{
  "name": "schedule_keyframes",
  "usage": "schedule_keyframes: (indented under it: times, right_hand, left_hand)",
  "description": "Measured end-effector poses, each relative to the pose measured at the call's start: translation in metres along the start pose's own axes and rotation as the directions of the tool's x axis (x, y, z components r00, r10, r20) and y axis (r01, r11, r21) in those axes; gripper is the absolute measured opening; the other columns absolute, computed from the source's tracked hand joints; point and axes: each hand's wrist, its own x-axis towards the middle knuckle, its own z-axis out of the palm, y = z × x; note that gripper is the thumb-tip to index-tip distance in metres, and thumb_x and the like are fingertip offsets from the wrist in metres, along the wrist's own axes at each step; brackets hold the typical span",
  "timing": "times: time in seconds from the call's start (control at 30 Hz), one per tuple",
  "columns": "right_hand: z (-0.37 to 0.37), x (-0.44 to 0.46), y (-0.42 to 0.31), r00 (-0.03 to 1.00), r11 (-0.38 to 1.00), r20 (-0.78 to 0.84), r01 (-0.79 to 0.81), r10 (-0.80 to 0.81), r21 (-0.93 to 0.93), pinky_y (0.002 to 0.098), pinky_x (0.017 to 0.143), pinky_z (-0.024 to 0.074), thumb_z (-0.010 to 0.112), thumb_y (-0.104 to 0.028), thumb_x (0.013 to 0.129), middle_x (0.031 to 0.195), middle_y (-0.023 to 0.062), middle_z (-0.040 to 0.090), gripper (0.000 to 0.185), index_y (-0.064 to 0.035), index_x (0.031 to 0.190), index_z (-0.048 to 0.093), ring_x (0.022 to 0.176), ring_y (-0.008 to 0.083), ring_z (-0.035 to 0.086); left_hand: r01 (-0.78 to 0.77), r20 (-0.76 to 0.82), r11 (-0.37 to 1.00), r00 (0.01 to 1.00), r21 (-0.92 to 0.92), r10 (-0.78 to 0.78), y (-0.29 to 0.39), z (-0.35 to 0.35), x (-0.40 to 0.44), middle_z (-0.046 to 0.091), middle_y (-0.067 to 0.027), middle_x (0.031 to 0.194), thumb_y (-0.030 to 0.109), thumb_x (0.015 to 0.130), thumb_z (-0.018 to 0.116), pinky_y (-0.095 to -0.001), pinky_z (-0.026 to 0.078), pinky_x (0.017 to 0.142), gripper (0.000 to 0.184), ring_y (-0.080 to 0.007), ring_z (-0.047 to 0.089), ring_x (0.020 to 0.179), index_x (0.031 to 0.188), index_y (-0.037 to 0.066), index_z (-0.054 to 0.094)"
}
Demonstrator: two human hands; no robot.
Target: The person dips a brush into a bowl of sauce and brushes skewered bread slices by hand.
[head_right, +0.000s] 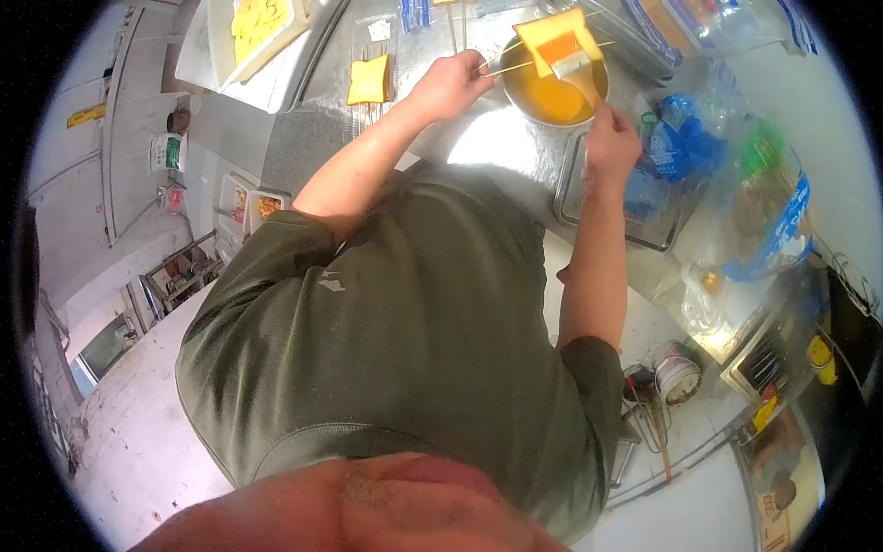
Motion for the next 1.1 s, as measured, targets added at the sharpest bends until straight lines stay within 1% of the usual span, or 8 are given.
schedule_keyframes:
  times: [0.1,0.2,0.33,0.47,0.7,0.8,0.87,1.1]
  right_hand:
    - [-0.025,0.015,0.022,0.999,0.984,-0.047,0.01,-0.019,-0.177,0.0262,0.059,0.0453,0.068,-0.021,0.085,0.08,0.006,0.066,0.03,0.0059,0.099,0.067,0.064,0.0111,0.057]
    - [-0.046,0.014,0.009,0.917,0.851,0.008,0.373,-0.398,-0.369,0.0276,0.065,0.0477,0.067,-0.023,0.087,0.085,0.0074,0.069,0.029,0.0028,0.101,0.068,0.071,0.0111,0.06]
    - [-0.02,-0.02,-0.049,0.558,0.287,0.202,0.665,-0.805,-0.69,0.0271,0.065,0.0503,0.066,-0.017,0.088,0.085,0.0099,0.069,0.018,-0.0055,0.102,0.07,0.073,0.0199,0.066]
    - [0.001,-0.031,-0.04,0.468,-0.149,0.54,0.644,-0.699,-0.751,0.04,0.053,0.0461,0.063,-0.013,0.081,0.066,0.0073,0.055,0.019,-0.0144,0.099,0.066,0.059,0.0272,0.059]
    - [0.0,-0.04,-0.049,0.38,0.085,0.403,0.807,-0.833,-0.585,0.0324,0.055,0.0478,0.065,-0.012,0.084,0.079,0.009,0.066,0.017,-0.0076,0.101,0.068,0.064,0.0206,0.063]
    - [0.005,-0.005,-0.028,0.779,0.737,0.128,0.624,-0.614,-0.26,0.0274,0.052,0.0413,0.065,-0.014,0.09,0.073,0.0015,0.061,0.021,0.0019,0.103,0.065,0.061,0.0107,0.053]
    - [0.005,-0.009,-0.014,0.935,0.928,0.159,0.341,-0.318,-0.149,0.0234,0.053,0.0394,0.063,-0.014,0.091,0.075,0.0015,0.061,0.021,0.0038,0.101,0.065,0.062,0.0072,0.051]
    - [-0.022,-0.003,0.006,0.987,0.997,0.141,0.072,-0.074,0.023,0.0194,0.049,0.0308,0.062,-0.012,0.092,0.069,-0.0028,0.051,0.02,0.0039,0.104,0.061,0.057,0.0039,0.041]
  left_hand:
    - [0.04,-0.023,0.999,0.999,-0.003,-0.04,-0.008,-0.003,0.0,0.065,-0.017,0.076,0.031,0.084,0.067,-0.04,0.05,0.069,0.03,-0.0341,0.064,0.075,0.088,0.002,0.061]
    - [0.042,-0.028,0.999,0.999,-0.002,-0.042,-0.012,-0.004,-0.003,0.065,-0.0171,0.076,0.032,0.085,0.066,-0.0401,0.05,0.069,0.03,-0.0339,0.064,0.075,0.088,0.002,0.062]
    - [-0.011,-0.021,1.0,1.0,-0.01,0.011,-0.005,0.0,-0.002,0.065,-0.0187,0.077,0.033,0.087,0.063,-0.0412,0.05,0.07,0.033,-0.0358,0.064,0.076,0.09,0.0,0.062]
    - [-0.023,-0.017,0.999,1.0,-0.043,0.022,0.007,0.009,0.0,0.064,-0.0218,0.078,0.032,0.09,0.058,-0.0429,0.05,0.071,0.034,-0.0388,0.063,0.079,0.092,-0.002,0.062]
    - [-0.02,-0.035,0.998,0.999,-0.067,0.017,-0.002,0.007,0.0,0.064,-0.0245,0.083,0.032,0.093,0.054,-0.0456,0.049,0.075,0.035,-0.0417,0.062,0.083,0.097,-0.002,0.06]
    - [-0.012,-0.054,0.994,0.999,-0.111,0.006,-0.005,0.006,-0.01,0.064,-0.025,0.088,0.032,0.093,0.053,-0.0459,0.049,0.077,0.034,-0.0421,0.062,0.086,0.098,-0.001,0.06]
    - [0.016,-0.054,0.981,0.998,-0.191,-0.027,-0.003,-0.004,-0.023,0.064,-0.0254,0.089,0.031,0.093,0.053,-0.0458,0.049,0.078,0.034,-0.0425,0.062,0.087,0.098,-0.002,0.061]
    - [0.415,-0.179,0.85,0.855,-0.325,-0.486,-0.084,-0.027,-0.109,0.065,-0.0124,0.078,0.033,0.082,0.069,-0.0349,0.049,0.069,0.034,-0.0203,0.062,0.074,0.086,0.001,0.061]
